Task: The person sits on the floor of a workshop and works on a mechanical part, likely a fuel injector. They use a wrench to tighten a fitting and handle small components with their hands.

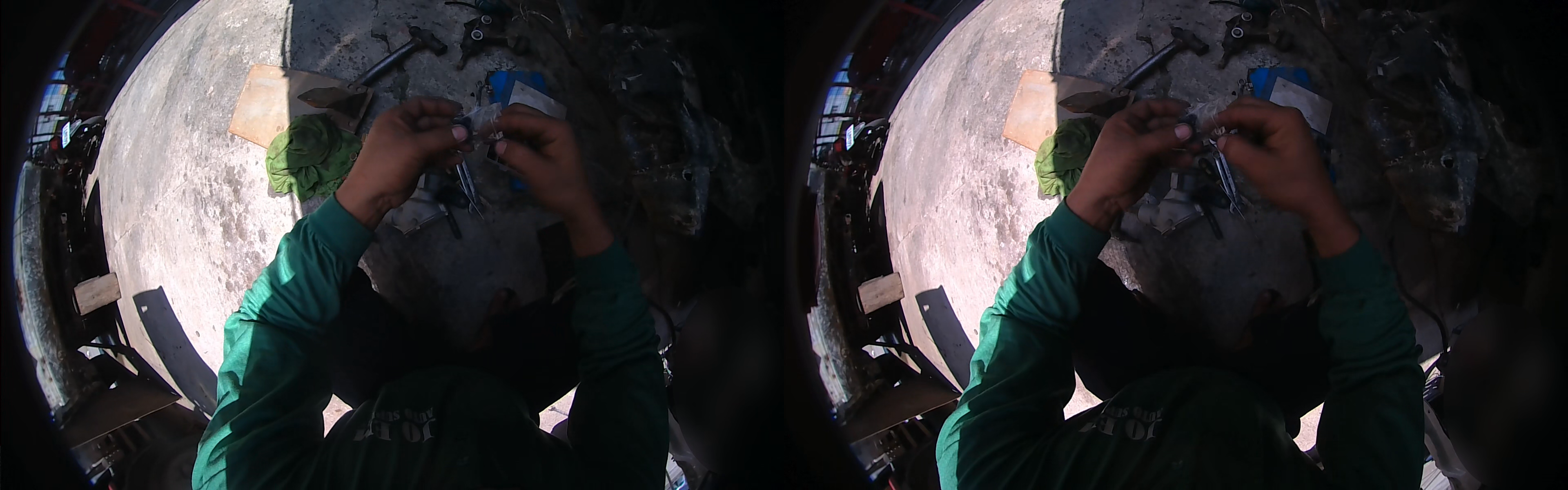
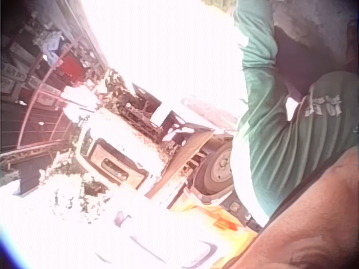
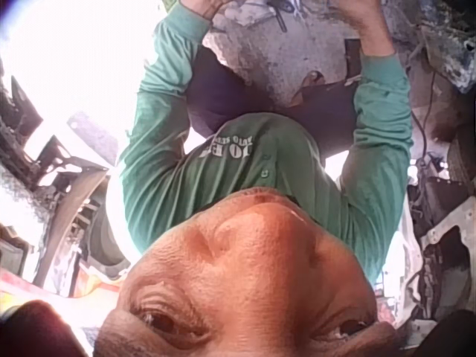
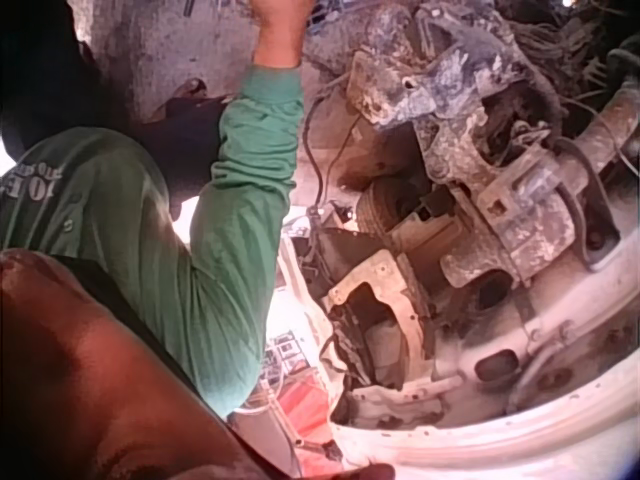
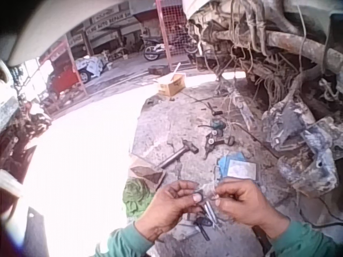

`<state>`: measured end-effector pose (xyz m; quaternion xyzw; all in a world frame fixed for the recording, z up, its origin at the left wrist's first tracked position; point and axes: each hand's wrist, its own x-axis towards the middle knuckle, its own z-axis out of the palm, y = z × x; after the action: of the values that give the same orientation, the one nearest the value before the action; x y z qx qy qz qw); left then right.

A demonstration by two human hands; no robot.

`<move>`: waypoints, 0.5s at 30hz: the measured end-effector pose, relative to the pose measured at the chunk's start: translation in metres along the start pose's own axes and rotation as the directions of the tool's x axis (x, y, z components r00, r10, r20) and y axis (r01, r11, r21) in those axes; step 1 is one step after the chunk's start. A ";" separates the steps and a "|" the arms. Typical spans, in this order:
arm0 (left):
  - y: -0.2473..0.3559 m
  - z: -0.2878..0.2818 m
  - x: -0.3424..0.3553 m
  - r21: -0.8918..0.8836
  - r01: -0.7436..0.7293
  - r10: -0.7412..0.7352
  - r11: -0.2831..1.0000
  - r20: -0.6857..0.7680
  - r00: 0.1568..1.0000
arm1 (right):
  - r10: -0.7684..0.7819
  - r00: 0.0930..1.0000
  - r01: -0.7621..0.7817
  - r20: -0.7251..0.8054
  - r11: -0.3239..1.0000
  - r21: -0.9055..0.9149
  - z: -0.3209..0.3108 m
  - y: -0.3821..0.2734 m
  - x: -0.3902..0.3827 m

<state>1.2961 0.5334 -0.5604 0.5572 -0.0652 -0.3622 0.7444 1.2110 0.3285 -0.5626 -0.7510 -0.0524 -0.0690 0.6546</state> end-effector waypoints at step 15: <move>-0.003 -0.002 0.001 0.000 -0.026 0.026 1.000 0.026 0.999 | 0.338 0.941 -0.333 0.013 0.919 0.210 -0.002 -0.005 0.001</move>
<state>1.2970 0.5338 -0.5640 0.5514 -0.0823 -0.3597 0.7482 1.2109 0.3271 -0.5571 -0.6750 0.0775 0.0412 0.7326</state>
